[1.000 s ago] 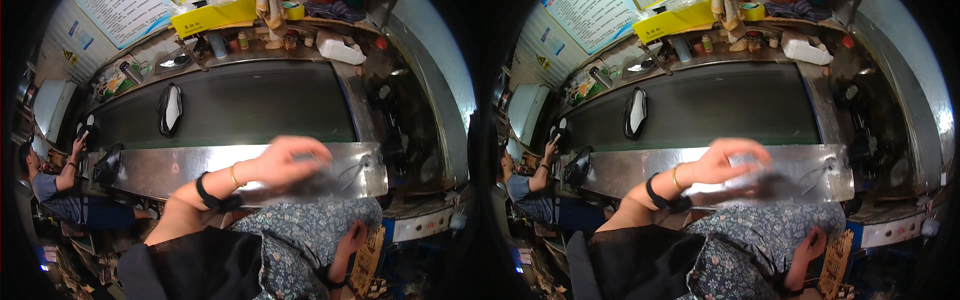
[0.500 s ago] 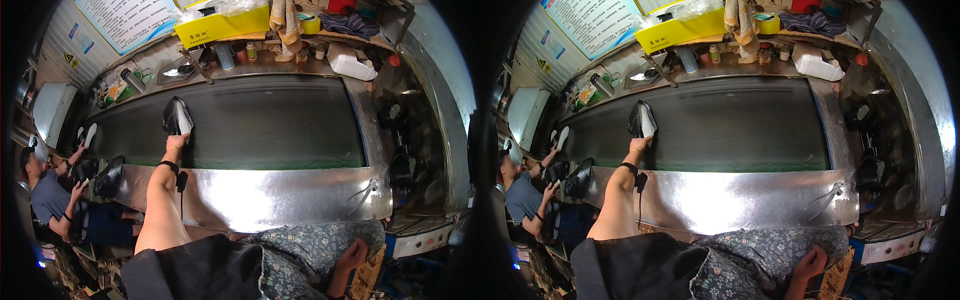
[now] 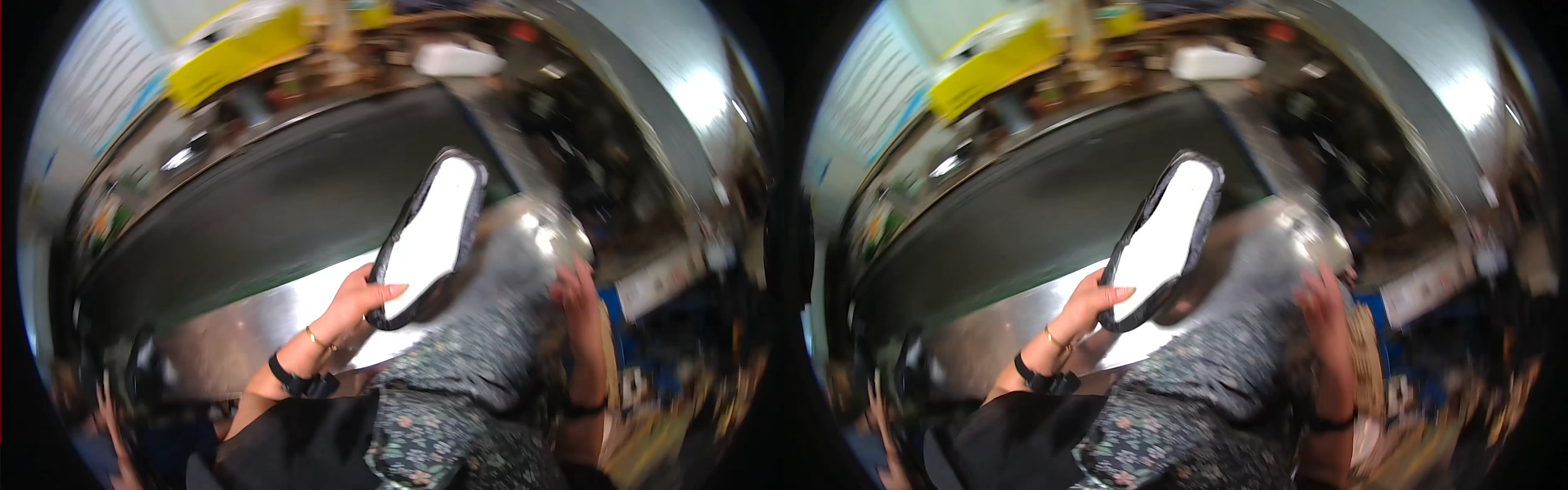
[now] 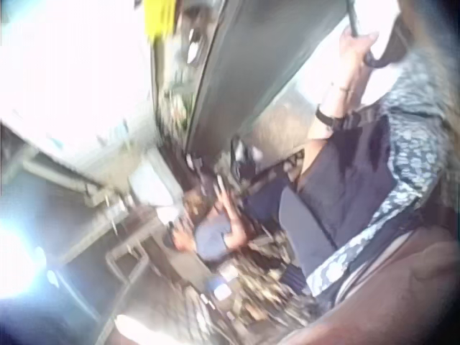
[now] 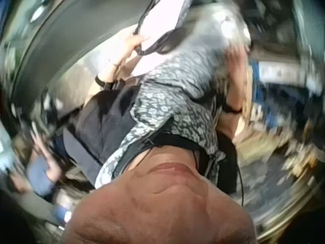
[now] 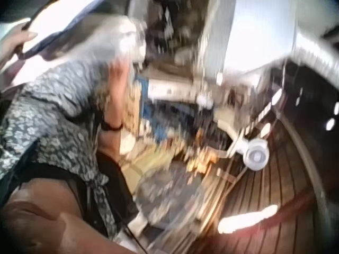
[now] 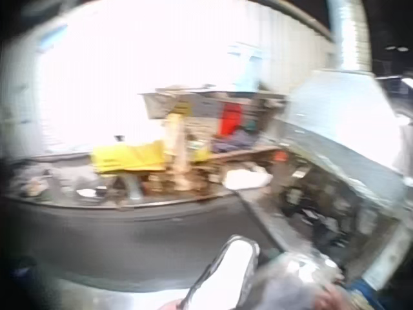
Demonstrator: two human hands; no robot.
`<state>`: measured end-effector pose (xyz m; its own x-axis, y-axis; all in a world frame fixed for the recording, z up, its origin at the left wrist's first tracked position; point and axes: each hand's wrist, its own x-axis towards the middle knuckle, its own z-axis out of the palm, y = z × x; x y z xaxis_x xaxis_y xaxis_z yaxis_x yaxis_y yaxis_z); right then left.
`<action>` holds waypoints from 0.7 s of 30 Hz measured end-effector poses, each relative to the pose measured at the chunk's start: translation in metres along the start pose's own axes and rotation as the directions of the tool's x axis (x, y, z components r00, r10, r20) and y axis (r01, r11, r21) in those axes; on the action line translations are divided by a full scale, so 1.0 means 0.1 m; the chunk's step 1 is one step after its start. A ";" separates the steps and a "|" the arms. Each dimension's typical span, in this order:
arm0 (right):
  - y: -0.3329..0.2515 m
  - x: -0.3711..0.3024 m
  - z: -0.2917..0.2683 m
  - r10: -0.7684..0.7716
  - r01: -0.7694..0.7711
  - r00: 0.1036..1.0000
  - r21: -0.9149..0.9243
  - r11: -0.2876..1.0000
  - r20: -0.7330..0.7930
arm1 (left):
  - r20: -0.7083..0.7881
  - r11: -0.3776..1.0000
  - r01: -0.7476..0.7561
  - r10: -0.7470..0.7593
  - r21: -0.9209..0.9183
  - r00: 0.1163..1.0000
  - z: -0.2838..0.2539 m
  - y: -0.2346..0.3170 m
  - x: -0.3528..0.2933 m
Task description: The recorder is assembling shoe components and inspecting them at a factory workstation.
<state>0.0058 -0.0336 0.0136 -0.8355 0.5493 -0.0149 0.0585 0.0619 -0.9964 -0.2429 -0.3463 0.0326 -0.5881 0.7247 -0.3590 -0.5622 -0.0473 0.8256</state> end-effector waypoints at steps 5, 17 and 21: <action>-0.83 -0.30 -0.15 -0.238 0.219 0.836 -0.099 0.971 -0.493 | 0.619 0.369 -0.567 -0.030 0.737 0.785 1.17 -0.12 -0.14; -0.75 -2.68 0.13 0.223 0.028 0.947 0.749 0.662 -0.233 | 0.826 0.001 -0.991 0.552 -0.137 -0.114 2.23 -1.03 -0.55; -0.60 -2.87 -0.11 0.485 -0.396 0.840 0.334 0.855 -0.244 | 0.855 -0.069 -0.991 0.501 -0.111 -0.130 2.39 -1.08 -0.61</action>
<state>0.2478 -0.1857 0.0790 -0.5398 0.6951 -0.4749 0.1987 -0.4430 -0.8742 -0.0078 -0.2211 0.0693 0.2921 0.4698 0.8330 0.5574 -0.7914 0.2509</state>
